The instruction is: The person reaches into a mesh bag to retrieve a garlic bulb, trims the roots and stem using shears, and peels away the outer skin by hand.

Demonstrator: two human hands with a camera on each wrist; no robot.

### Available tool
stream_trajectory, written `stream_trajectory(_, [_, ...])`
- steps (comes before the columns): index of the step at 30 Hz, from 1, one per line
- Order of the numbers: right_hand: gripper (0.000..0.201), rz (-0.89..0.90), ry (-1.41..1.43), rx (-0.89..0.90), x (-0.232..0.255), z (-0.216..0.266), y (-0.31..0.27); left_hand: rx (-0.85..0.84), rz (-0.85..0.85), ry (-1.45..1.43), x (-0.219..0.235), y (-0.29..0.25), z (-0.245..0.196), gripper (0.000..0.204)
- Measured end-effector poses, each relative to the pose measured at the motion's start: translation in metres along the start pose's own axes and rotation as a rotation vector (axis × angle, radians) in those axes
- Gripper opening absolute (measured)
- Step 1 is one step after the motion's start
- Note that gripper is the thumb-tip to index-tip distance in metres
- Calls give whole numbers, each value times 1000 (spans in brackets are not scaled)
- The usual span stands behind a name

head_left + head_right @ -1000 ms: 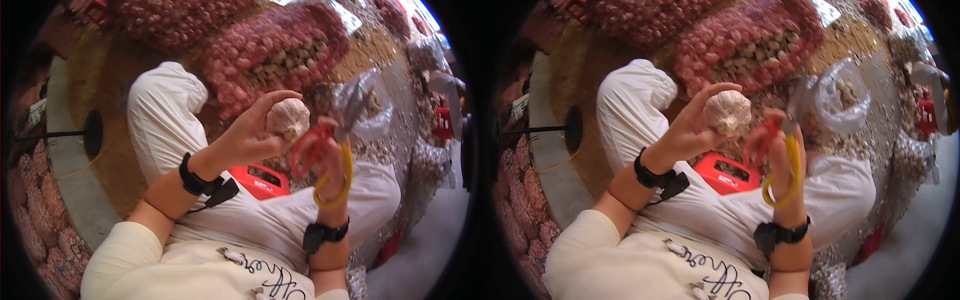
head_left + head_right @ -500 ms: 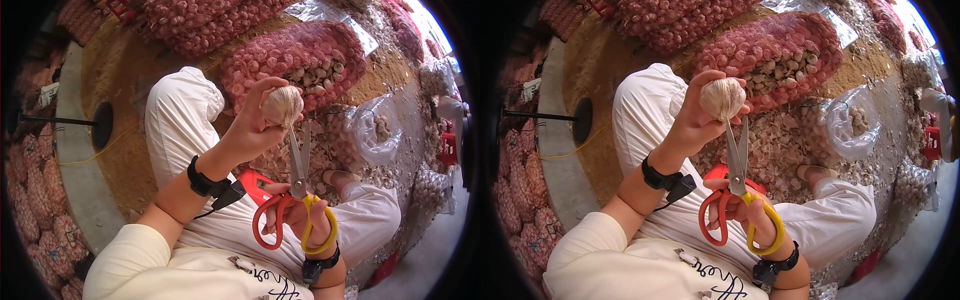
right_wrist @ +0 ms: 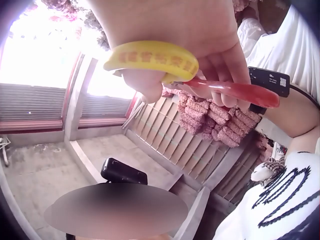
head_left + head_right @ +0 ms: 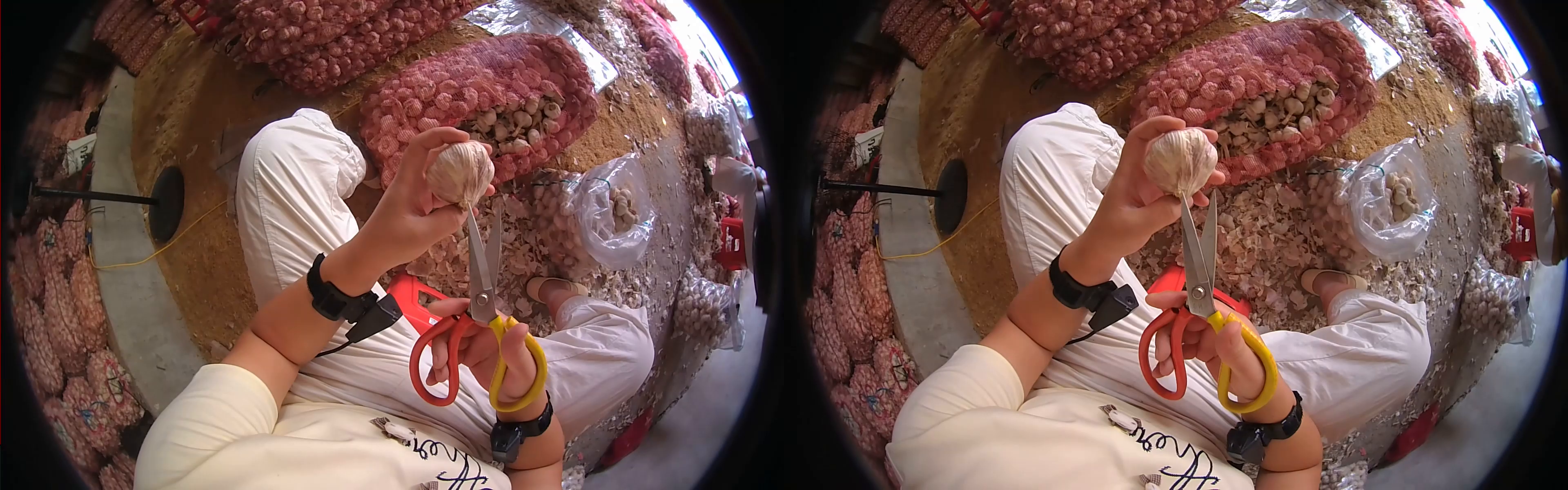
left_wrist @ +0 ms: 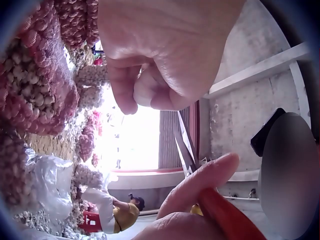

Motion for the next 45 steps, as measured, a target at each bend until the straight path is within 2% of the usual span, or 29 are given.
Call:
stream_trajectory(4, [104,1,7,-3,3,1,1,-2,2,39,1,0,3,73])
stream_trajectory(7, [98,105,28,-30,2,0,0,-6,1,49,0,-1,3,74])
stream_trajectory(9, [104,-20,2,9,1,1,1,8,2,62,1,-2,4,74])
stream_trajectory(16, [101,-49,5,34,7,1,0,32,8,74,0,-2,10,74])
stream_trajectory(18, [94,60,12,33,6,4,-1,24,40,83,1,-2,14,73])
stream_trajectory(19, [94,59,11,33,8,5,-3,24,40,81,0,-3,14,73])
stream_trajectory(21, [93,-63,7,185,17,15,-8,143,15,18,-3,-7,17,71])
stream_trajectory(22, [85,-43,109,227,19,19,-8,143,14,16,-4,-7,15,71])
stream_trajectory(23, [85,-45,108,227,22,21,-7,183,22,-56,-7,-8,16,70])
stream_trajectory(25, [73,-201,-83,299,36,25,-3,225,34,-130,-9,-9,20,69])
stream_trajectory(26, [65,-307,-168,384,44,25,0,196,41,-66,-9,-8,22,69])
stream_trajectory(27, [65,-315,-170,385,47,22,8,168,51,-6,-11,-8,24,70])
stream_trajectory(29, [64,-465,-83,519,59,24,12,159,93,50,-20,-14,25,71])
stream_trajectory(30, [60,-378,13,473,62,24,13,147,128,112,-27,-18,27,72])
stream_trajectory(31, [60,-399,10,472,62,27,10,157,138,96,-33,-22,32,72])
stream_trajectory(33, [56,-279,141,423,54,30,8,87,178,156,-44,-29,42,73])
stream_trajectory(34, [51,-336,155,504,56,30,9,-46,193,323,-49,-26,37,72])
stream_trajectory(35, [51,-348,155,503,60,29,9,-39,197,314,-48,-24,34,72])
stream_trajectory(37, [47,-400,92,525,65,28,9,-99,310,651,-41,-20,21,67])
stream_trajectory(38, [50,-443,-8,508,69,30,8,-62,312,615,-33,-17,21,59])
stream_trajectory(39, [50,-444,-6,506,69,29,8,-59,313,615,-32,-18,17,59])
stream_trajectory(41, [52,-432,-65,471,65,29,8,411,275,479,-27,-23,25,56])
stream_trajectory(42, [51,-432,-105,451,65,27,8,288,288,456,-28,-24,31,55])
stream_trajectory(45, [50,-425,-177,396,64,32,3,367,338,506,-28,-23,31,48])
Point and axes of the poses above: each hand's wrist, its own y-axis towards the middle knuckle, its own x-axis out of the back of the hand, z = x × y, the point moved 5 cm from there along y, towards the middle knuckle, and after that the axes turned 3 degrees about -z, right-handed, at the moved point
